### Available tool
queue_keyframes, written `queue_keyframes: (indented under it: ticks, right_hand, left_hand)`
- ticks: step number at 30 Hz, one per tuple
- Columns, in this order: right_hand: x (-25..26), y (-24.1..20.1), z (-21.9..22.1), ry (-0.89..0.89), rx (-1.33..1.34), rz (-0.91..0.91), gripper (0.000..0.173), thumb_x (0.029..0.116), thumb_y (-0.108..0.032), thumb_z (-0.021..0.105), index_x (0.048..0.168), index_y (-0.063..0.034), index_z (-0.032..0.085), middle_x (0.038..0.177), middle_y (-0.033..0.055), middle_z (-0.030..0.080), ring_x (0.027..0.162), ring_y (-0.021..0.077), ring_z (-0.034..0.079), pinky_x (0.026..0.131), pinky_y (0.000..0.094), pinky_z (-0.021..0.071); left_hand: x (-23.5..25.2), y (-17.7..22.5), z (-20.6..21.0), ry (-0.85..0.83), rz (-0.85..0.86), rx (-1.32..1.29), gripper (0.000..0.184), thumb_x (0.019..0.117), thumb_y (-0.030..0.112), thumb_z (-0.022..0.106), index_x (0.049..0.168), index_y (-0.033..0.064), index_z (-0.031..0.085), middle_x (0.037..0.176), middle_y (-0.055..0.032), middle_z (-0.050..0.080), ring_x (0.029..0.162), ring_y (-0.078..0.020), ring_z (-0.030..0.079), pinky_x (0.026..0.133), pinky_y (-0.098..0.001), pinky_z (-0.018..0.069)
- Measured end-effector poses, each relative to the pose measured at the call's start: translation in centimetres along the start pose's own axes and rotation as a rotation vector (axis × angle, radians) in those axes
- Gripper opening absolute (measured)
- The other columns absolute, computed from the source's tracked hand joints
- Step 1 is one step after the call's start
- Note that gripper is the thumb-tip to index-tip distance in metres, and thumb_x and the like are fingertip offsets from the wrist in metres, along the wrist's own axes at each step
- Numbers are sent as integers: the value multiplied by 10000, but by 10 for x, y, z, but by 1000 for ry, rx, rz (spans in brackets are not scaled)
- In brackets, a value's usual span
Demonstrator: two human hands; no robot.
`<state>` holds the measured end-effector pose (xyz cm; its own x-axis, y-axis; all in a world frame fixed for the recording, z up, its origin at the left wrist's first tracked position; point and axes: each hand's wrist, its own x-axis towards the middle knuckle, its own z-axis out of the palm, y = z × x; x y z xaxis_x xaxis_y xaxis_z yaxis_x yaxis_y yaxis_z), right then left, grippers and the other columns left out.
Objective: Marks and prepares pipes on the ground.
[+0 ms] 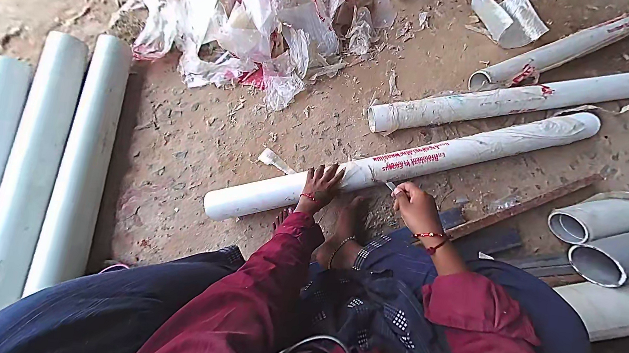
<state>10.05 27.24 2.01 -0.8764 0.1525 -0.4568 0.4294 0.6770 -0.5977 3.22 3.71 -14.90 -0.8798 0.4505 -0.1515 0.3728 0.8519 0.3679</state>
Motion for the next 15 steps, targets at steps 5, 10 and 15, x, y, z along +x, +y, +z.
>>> queue_keyframes:
  ticks: [5, 10, 15]
  right_hand:
    - [-1, -2, -1, 5, -8, -9, 273, 1101, -156, 470, 1184, 10, 670, 909, 141, 702, 850, 263, 666, 834, 455, 513]
    - [0, -2, -1, 14, -6, -26, 267, 1101, -161, 476, 1162, 7, 674, 886, 135, 695, 827, 261, 664, 812, 453, 515]
    - [2, 2, 0, 28, 10, -52, 257, 1098, -142, 481, 1157, 18, 674, 883, 147, 701, 823, 270, 673, 809, 466, 524]
  left_hand:
    - [6, 4, -3, 166, -35, -89, 367, 1058, 73, 511, 1382, 125, 674, 1457, -110, 620, 1328, -434, 584, 1093, -601, 434]
    - [29, 5, -48, -97, -349, -171, 398, 1125, 273, 423, 1270, 5, 678, 1163, -306, 703, 1129, -524, 658, 968, -704, 460]
    - [43, -39, -61, -133, -164, -476, 412, 1108, 240, 480, 1153, -106, 698, 1120, -325, 698, 1131, -468, 658, 1039, -637, 433]
